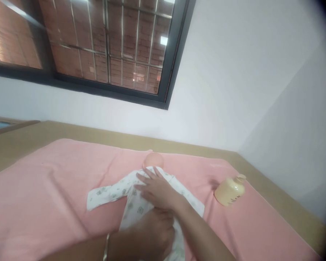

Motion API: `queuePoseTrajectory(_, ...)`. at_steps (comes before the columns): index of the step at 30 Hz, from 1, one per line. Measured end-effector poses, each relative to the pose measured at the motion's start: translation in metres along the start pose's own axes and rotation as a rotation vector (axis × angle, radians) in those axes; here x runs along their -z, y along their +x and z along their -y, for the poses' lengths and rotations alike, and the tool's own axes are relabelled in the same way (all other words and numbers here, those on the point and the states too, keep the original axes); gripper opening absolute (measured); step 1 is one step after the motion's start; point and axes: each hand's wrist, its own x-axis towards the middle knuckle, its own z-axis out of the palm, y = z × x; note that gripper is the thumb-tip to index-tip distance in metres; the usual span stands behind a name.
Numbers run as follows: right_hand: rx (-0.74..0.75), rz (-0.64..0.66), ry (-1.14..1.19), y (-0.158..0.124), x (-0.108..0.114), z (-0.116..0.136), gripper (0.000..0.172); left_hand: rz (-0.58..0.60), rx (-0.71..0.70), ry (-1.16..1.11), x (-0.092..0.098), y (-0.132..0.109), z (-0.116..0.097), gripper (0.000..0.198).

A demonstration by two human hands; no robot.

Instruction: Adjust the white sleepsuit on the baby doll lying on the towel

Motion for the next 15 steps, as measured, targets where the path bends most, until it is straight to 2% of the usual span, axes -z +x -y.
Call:
queuePoseTrajectory(3, -0.184, -0.027, 0.007, -0.001, -0.006, -0.005, 0.045, 0.007, 0.009, -0.073, -0.003, -0.001, -0.002, 0.016)
queuePoseTrajectory(6, -0.337, -0.044, 0.019, -0.011, -0.008, 0.004, 0.055, -0.005, 0.012, -0.045, -0.010, -0.006, -0.004, 0.016)
queuePoseTrajectory(7, -0.309, -0.036, 0.025, -0.014, -0.007, 0.008, 0.055, -0.013, 0.016, -0.034, -0.013, -0.007, -0.005, 0.016)
queuePoseTrajectory(9, -0.149, 0.000, 0.043, -0.014, -0.006, 0.012, 0.049, -0.019, 0.021, -0.024, -0.014, -0.007, -0.005, 0.015)
queuePoseTrajectory(11, -0.050, 0.024, 0.051, -0.009, -0.006, 0.006, 0.044, -0.020, 0.014, -0.044, -0.011, -0.005, -0.004, 0.015)
queuePoseTrajectory(12, -0.087, 0.018, 0.049, -0.007, -0.007, 0.001, 0.045, -0.023, 0.012, -0.058, -0.008, -0.003, -0.004, 0.016)
queuePoseTrajectory(15, -0.357, 0.006, 0.079, -0.009, -0.010, -0.008, 0.059, -0.029, 0.007, -0.078, 0.001, 0.001, -0.002, 0.020)
